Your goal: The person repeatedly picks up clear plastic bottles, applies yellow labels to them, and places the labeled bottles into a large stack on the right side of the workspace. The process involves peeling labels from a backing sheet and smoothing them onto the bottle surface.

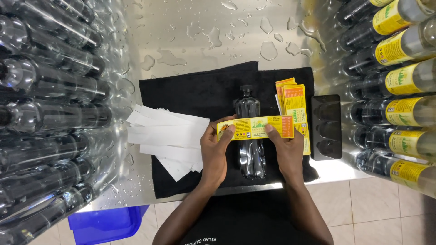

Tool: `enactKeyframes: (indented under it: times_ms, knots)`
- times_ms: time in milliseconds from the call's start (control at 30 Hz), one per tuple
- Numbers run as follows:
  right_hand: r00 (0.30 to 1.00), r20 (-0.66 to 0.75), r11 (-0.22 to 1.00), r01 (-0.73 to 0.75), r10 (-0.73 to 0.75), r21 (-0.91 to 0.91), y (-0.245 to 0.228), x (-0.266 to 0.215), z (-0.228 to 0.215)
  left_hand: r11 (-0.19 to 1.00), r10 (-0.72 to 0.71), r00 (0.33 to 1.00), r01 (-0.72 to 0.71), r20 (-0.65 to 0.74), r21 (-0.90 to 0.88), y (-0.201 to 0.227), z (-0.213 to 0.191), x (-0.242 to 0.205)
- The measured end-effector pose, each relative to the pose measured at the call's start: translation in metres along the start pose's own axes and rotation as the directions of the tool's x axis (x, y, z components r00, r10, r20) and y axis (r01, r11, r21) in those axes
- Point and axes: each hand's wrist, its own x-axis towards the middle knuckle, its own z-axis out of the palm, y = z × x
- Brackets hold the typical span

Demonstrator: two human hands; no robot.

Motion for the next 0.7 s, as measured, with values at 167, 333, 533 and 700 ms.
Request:
enactKeyframes:
  times_ms: [167,333,533,700]
  knots:
    - [0.999,0.001,0.999,0.035,-0.035,-0.015,0.007,0.002,-0.001,1.000,0.015,1.000,-0.015,0.002,0.004,-0.003,-0.001,0.001]
    - [0.999,-0.003,0.999,0.035,-0.035,-0.019,0.006,0.001,-0.001,1.000,0.017,1.000,-0.017,0.002,0.016,-0.002,0.001,-0.001]
    - [0.999,-0.004,0.998,0.039,-0.039,-0.039,0.010,0.001,-0.001,1.000,0.008,1.000,-0.008,-0.002,0.020,0.000,0.002,-0.003]
    - [1.000,-0.009,0.998,0.024,-0.025,-0.061,0.003,0.001,-0.001,1.000,0.012,1.000,-0.012,-0.005,0.018,0.002,0.002,-0.003]
